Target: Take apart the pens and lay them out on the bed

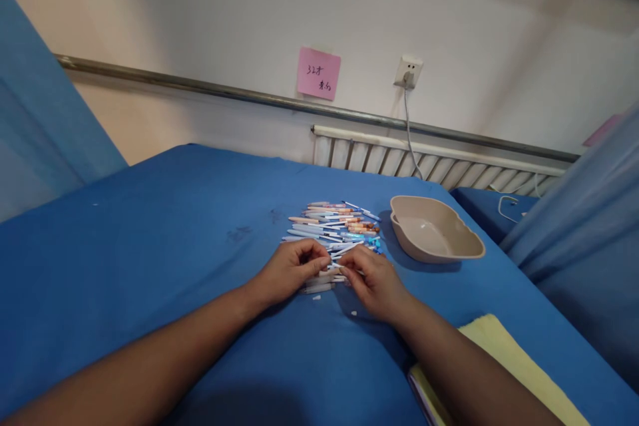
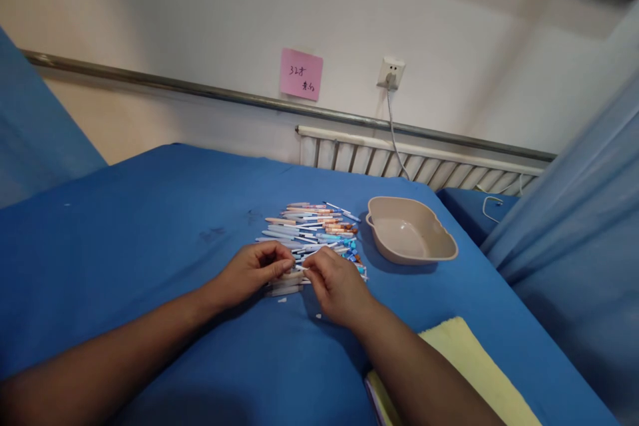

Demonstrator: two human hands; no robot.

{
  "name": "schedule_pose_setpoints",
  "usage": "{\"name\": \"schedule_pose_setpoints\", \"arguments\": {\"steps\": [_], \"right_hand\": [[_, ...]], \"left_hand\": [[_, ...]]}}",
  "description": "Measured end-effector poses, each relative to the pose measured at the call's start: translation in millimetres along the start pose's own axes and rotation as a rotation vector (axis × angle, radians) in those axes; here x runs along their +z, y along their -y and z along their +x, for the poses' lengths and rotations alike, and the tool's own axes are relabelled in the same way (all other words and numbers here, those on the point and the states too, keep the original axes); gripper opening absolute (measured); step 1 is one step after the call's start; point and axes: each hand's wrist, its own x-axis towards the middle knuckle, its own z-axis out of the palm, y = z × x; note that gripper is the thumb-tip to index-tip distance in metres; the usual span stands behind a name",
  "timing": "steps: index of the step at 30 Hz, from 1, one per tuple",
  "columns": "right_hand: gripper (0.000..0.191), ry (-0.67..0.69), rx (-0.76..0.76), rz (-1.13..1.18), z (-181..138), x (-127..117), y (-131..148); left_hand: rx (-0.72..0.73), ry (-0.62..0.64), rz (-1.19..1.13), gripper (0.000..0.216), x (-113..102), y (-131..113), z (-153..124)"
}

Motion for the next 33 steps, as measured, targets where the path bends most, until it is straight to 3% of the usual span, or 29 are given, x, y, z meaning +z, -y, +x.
{"name": "schedule_pose_setpoints", "arguments": {"steps": [8, 16, 25, 30, 33], "right_hand": [[0.009, -0.090, 0.158, 0.159, 1, 5, -9], [0.012, -0.149, 0.232, 0.253, 2, 6, -16], [0.011, -0.139, 0.217, 0.221, 2, 6, -11], [0.011, -0.159, 0.224, 0.276, 2, 5, -11], [0.015, -0.221, 0.277, 0.443, 3, 5, -12]], "left_hand": [[-0.003, 0.022, -0.025, 0.033, -5, 0, 2], [0.139, 0.331, 0.664, 0.013, -15, -5, -6], [0.326, 0.272, 1.098, 0.011, -10, -6, -12], [0.319, 0.221, 1.017, 0.014, -8, -1, -10], [0.158, 0.183, 0.661, 0.017, -10, 1, -4]]}}
